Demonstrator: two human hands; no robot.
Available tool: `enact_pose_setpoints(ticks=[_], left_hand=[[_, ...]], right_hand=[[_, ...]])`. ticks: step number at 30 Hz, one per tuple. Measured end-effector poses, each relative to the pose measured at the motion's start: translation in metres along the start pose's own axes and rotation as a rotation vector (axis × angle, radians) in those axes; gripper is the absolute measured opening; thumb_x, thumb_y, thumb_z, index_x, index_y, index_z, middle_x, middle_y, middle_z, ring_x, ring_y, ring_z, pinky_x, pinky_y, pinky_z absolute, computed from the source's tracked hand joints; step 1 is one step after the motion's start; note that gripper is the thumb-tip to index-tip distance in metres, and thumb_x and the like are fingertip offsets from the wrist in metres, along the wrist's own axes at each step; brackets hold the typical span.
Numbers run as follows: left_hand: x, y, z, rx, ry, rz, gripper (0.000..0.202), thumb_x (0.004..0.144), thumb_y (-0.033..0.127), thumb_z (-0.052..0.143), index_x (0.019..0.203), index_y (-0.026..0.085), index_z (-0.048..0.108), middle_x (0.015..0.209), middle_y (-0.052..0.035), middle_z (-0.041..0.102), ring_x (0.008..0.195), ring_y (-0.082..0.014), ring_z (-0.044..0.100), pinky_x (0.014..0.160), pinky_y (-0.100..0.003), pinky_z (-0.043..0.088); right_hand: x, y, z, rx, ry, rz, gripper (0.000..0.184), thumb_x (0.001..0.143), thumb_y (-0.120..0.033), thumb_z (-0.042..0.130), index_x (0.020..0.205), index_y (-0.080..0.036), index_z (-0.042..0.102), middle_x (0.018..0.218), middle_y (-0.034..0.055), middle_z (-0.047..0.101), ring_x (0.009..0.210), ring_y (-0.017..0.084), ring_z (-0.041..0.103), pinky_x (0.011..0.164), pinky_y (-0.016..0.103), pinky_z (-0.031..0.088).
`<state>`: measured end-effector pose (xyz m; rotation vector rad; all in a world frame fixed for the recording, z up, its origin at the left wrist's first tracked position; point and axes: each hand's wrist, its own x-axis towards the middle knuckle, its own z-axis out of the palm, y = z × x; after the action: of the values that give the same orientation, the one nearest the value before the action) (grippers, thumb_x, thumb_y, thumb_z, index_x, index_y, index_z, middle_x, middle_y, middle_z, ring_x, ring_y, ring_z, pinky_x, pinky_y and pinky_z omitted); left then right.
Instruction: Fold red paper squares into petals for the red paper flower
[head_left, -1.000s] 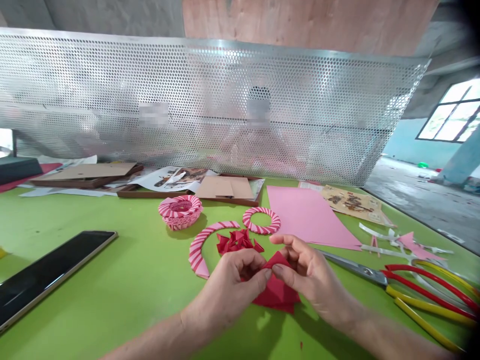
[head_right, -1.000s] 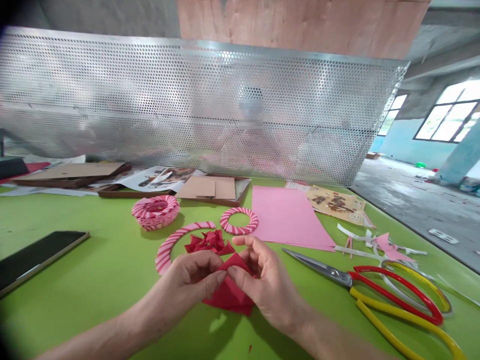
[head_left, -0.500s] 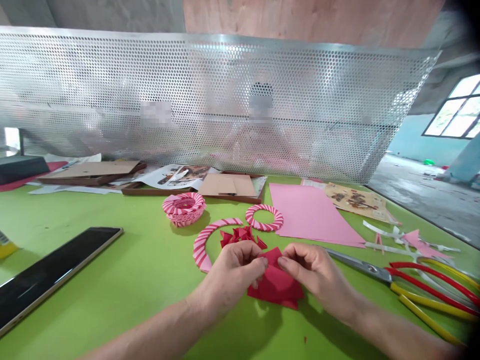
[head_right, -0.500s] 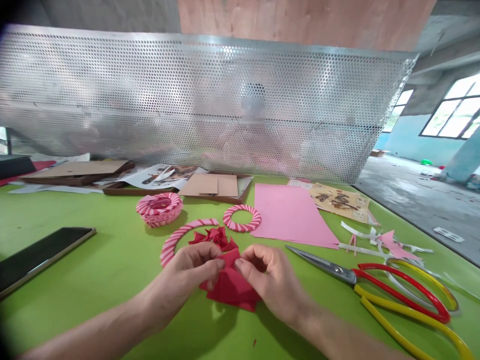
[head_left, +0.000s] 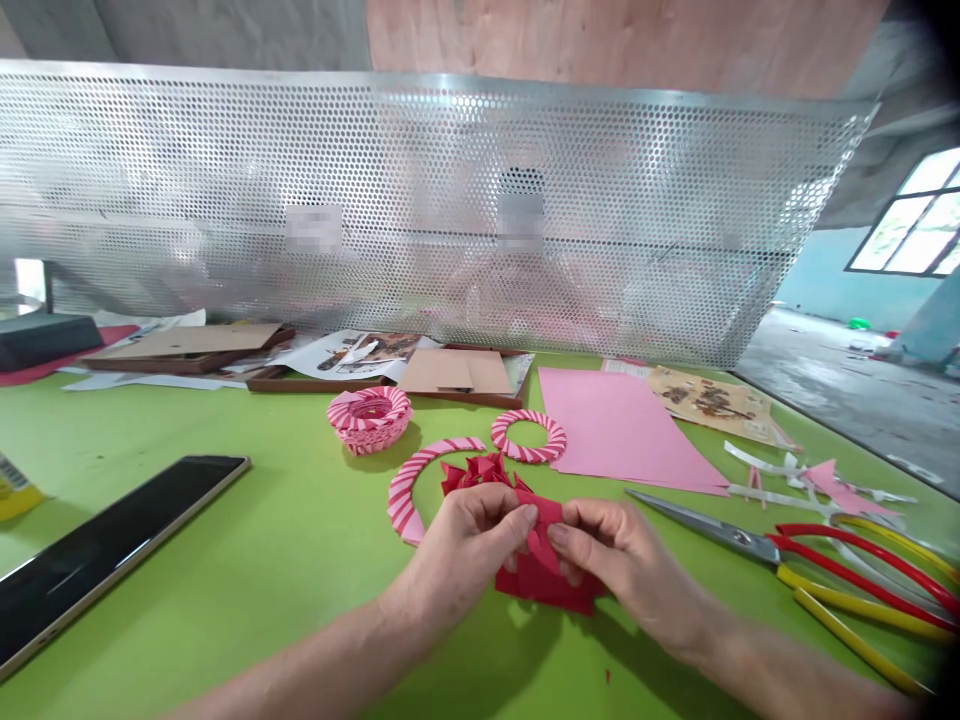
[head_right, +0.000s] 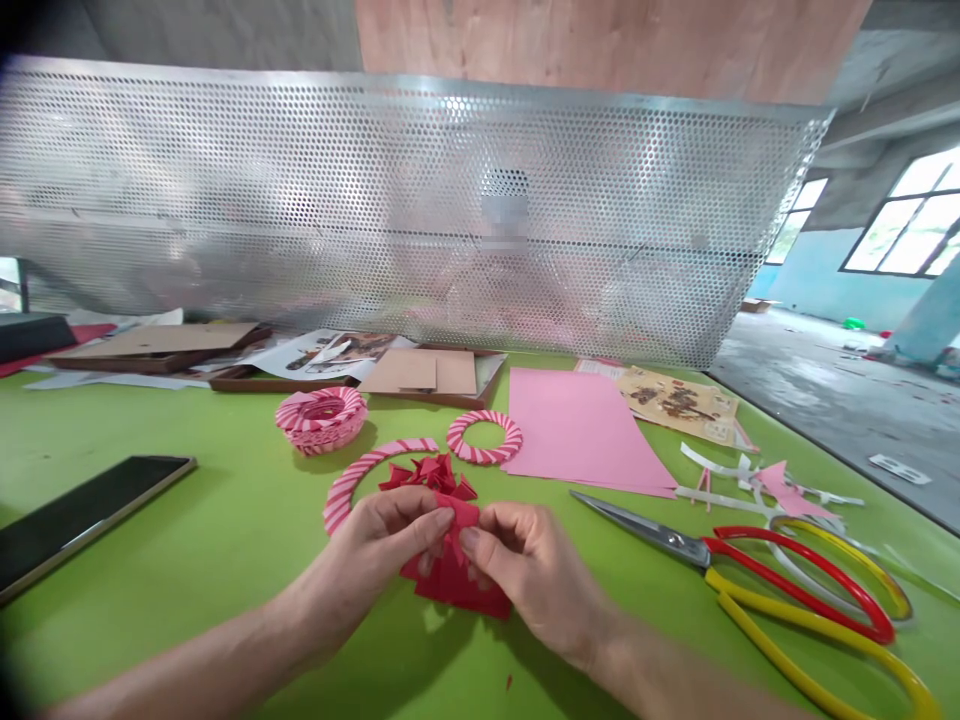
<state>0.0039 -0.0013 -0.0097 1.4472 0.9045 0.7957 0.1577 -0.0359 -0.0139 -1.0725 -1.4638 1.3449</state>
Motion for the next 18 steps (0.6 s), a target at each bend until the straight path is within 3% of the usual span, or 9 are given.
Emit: enact_pose_setpoints(ticks=[7, 13, 18], left_hand=[[-0.002, 0.005, 0.000, 0.029, -0.011, 0.017, 0.022, 0.076, 0.030, 0.050, 0.066, 0.010, 0.057, 0.055, 0.0010, 0.049, 0.050, -0.0082, 0.039, 0.048, -0.021, 0.031], [-0.002, 0.006, 0.001, 0.151, -0.044, 0.030, 0.020, 0.074, 0.024, 0.048, 0.057, 0.013, 0.049, 0.051, 0.0037, 0.041, 0.047, -0.0073, 0.033, 0.044, -0.021, 0.025], [-0.004, 0.008, 0.005, 0.251, -0.131, 0.046, 0.021, 0.072, 0.022, 0.048, 0.052, 0.013, 0.047, 0.049, 0.0037, 0.038, 0.048, -0.0078, 0.031, 0.044, -0.021, 0.023]], right_hand=[[-0.001, 0.001, 0.001, -0.050, -0.010, -0.041, 0.027, 0.080, -0.031, 0.052, 0.061, -0.014, 0.046, 0.053, -0.0052, 0.035, 0.048, 0.006, 0.027, 0.042, 0.020, 0.021], [-0.004, -0.007, -0.003, -0.163, 0.079, -0.042, 0.017, 0.082, -0.032, 0.049, 0.084, -0.016, 0.052, 0.065, -0.0029, 0.045, 0.054, 0.008, 0.037, 0.048, 0.019, 0.031], [-0.002, -0.008, 0.000, -0.206, 0.053, -0.104, 0.016, 0.080, -0.029, 0.051, 0.074, -0.014, 0.052, 0.058, -0.0039, 0.043, 0.051, 0.008, 0.037, 0.046, 0.019, 0.030]])
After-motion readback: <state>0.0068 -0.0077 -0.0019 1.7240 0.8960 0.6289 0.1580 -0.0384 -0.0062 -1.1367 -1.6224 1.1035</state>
